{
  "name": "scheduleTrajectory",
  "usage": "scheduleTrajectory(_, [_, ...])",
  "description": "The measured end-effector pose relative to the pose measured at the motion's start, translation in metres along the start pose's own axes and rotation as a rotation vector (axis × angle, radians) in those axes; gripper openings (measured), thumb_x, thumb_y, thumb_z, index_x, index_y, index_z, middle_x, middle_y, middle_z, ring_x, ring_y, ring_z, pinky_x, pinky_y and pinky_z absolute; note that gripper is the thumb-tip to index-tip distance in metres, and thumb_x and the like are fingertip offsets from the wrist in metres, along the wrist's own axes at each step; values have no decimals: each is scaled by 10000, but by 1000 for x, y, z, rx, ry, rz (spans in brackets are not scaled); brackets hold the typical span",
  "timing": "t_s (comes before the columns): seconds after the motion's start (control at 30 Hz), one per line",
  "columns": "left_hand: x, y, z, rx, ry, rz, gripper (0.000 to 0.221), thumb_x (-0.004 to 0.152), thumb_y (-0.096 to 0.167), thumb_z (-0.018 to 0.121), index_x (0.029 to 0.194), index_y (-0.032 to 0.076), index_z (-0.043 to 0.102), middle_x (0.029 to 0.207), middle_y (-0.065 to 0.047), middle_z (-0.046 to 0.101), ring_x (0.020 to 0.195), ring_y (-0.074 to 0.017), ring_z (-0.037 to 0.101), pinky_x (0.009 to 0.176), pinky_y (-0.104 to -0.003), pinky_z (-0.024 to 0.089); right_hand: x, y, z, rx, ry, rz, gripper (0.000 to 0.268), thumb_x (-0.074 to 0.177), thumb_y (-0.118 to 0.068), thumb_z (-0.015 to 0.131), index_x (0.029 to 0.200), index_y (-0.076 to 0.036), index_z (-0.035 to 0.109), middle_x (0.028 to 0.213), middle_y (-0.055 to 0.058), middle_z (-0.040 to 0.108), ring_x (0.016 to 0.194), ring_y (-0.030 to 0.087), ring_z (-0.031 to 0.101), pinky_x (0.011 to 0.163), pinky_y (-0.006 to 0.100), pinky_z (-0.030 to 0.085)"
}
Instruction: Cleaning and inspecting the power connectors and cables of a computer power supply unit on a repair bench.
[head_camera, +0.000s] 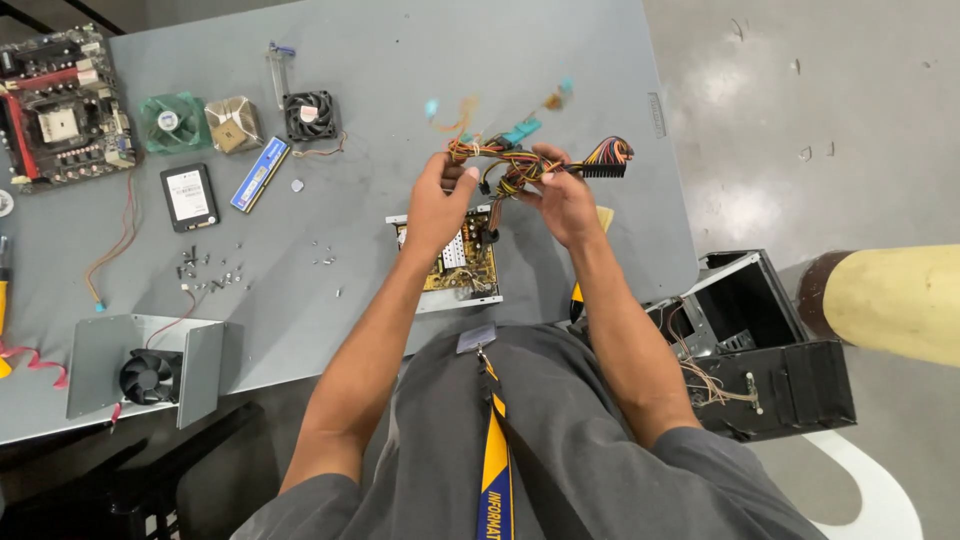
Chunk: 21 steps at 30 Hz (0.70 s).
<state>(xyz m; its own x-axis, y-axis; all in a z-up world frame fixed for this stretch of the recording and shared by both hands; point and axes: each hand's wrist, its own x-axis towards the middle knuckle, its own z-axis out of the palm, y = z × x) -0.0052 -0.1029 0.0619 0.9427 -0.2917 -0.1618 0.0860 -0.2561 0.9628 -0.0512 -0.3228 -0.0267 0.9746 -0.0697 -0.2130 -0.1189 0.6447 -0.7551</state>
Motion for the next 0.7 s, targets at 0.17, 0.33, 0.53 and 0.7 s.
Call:
scheduleTrajectory(0.17, [23, -34, 9, -403, -6, -114, 394, 1015, 344, 686, 1270, 48, 632, 1114, -163, 736, 998, -247, 742, 834, -403, 625, -7, 0, -6, -23, -54, -70, 500, 757, -45, 566, 1254, -91, 588, 1295, 138, 693, 1136, 272, 709, 938, 494, 580])
scheduleTrajectory(0.33, [28, -47, 13, -706, -13, -123, 302, 974, 112, 706, 1240, -12, 637, 1161, -201, 726, 1046, -297, 743, 844, -414, 655, -9, -1, -4, -7, -42, -101, 510, 721, 58, 568, 1229, 8, 567, 1271, 220, 663, 1143, 346, 693, 947, 539, 583])
scheduleTrajectory(0.53, [33, -58, 8, -848, -97, -41, 257, 1033, 168, 675, 1230, 5, 689, 1217, -232, 718, 1072, -338, 742, 930, -509, 644, -49, -38, 42, -584, 64, 148, 569, 953, -335, 717, 1367, 33, 590, 1274, 199, 670, 1217, 345, 648, 971, 584, 515])
scheduleTrajectory(0.7, [30, -46, 8, -894, -104, -62, 282, 1038, 198, 632, 1211, -16, 690, 1207, -252, 722, 1068, -386, 734, 905, -504, 648, -76, -88, 89, -1372, 122, 337, 477, 937, -493, 655, 1269, -159, 730, 1009, 110, 786, 1044, 341, 729, 879, 498, 546])
